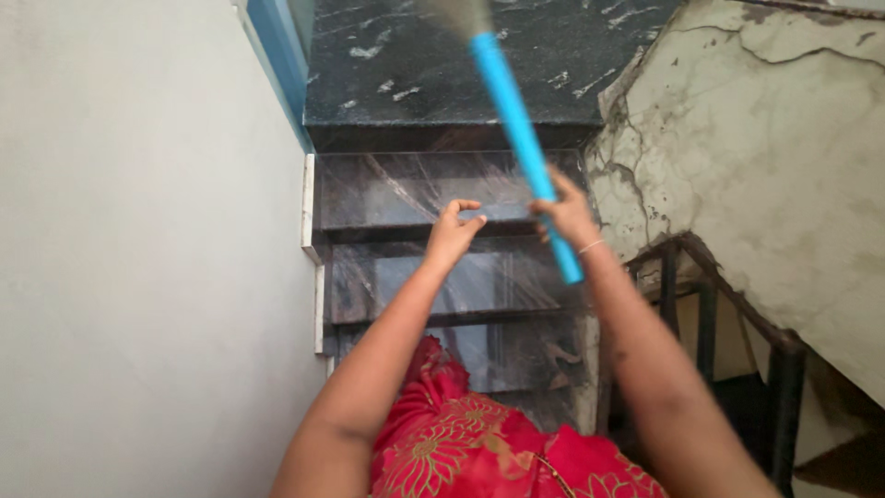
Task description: The person sweeps marble stairs with a broom, moving debris down one step at a time while descending.
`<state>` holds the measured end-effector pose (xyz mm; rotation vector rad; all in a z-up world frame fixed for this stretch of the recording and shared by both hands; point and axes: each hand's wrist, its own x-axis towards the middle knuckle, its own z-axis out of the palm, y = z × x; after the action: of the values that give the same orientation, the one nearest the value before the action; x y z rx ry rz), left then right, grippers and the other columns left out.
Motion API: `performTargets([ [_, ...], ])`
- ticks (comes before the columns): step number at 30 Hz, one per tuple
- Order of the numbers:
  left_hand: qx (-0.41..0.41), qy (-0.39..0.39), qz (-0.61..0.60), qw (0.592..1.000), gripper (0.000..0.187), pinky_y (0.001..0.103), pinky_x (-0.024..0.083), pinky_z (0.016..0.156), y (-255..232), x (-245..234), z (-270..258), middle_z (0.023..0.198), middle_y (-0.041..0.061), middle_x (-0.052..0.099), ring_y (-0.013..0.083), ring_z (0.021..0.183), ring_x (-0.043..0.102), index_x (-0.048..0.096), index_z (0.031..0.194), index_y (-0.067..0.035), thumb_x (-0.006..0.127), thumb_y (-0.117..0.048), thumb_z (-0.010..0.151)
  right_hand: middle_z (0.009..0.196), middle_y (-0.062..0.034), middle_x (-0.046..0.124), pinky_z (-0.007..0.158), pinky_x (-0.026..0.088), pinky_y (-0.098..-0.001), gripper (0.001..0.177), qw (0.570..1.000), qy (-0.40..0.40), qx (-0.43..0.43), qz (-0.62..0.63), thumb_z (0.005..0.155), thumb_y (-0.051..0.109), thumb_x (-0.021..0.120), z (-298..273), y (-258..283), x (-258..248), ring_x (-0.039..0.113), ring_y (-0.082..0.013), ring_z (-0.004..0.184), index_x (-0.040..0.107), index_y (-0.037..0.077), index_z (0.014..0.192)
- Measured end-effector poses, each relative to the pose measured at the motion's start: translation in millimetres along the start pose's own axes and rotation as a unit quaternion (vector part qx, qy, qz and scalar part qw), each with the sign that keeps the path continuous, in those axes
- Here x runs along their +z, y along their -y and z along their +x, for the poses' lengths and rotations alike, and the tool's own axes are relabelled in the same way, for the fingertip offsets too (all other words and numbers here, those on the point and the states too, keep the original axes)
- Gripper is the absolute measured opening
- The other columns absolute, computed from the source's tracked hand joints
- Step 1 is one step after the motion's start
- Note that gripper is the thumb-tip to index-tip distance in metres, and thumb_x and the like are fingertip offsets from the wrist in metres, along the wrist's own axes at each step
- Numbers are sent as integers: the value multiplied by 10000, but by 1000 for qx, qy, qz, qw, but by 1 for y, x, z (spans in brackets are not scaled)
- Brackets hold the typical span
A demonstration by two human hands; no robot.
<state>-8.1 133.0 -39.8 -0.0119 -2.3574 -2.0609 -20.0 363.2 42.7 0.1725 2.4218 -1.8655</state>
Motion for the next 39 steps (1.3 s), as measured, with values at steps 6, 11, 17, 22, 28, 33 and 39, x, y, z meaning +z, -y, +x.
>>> performTargets([
  [6,71,-29,-23,997,321,286,543,774,9,-37,3,999,96,731,151,856,698,690,1149,-85,745,-258,884,794,-93,642,447,519,-336,432,993,-85,14,80,844,41,713,84,-30,-79,603,-176,553,568,5,1249],
  [11,31,-57,-19,998,314,303,543,804,37,-68,3,1075,72,758,179,901,714,699,1129,-80,728,-255,870,719,-182,631,417,525,-407,319,988,-126,85,8,844,16,675,121,-121,-66,611,-274,486,555,-4,1138],
  [17,-5,-75,89,993,350,343,530,920,94,-50,29,1089,119,763,238,1044,716,732,1088,-67,768,-312,840,1019,-285,716,776,590,-468,983,938,-83,-8,-335,761,210,805,32,-184,90,718,-391,887,299,122,1600],
  [22,12,-27,147,989,410,398,516,941,105,2,41,1157,192,679,314,1081,662,706,1124,-67,828,-314,821,805,-159,703,432,538,-398,878,990,112,85,-21,737,81,714,-6,-97,122,626,-209,493,435,226,1557],
  [28,30,-30,49,998,322,347,587,838,40,24,31,1234,146,612,254,963,735,671,1145,-82,761,-217,867,792,-92,715,384,486,-317,811,987,144,57,44,750,39,740,-6,-22,47,599,-146,482,476,141,1511],
  [33,96,-33,16,995,276,343,586,893,20,23,33,1352,170,574,244,980,731,692,1129,-80,735,-165,870,800,-114,717,393,514,-336,839,999,-5,32,-7,734,65,765,28,-20,-16,607,-181,480,468,145,1515],
  [39,83,-65,34,994,241,344,563,858,5,4,29,1445,160,527,222,992,718,715,1101,-90,728,-146,866,804,-79,670,456,518,-295,183,993,-65,6,100,871,97,673,124,-72,-107,603,-151,546,624,26,1031],
])
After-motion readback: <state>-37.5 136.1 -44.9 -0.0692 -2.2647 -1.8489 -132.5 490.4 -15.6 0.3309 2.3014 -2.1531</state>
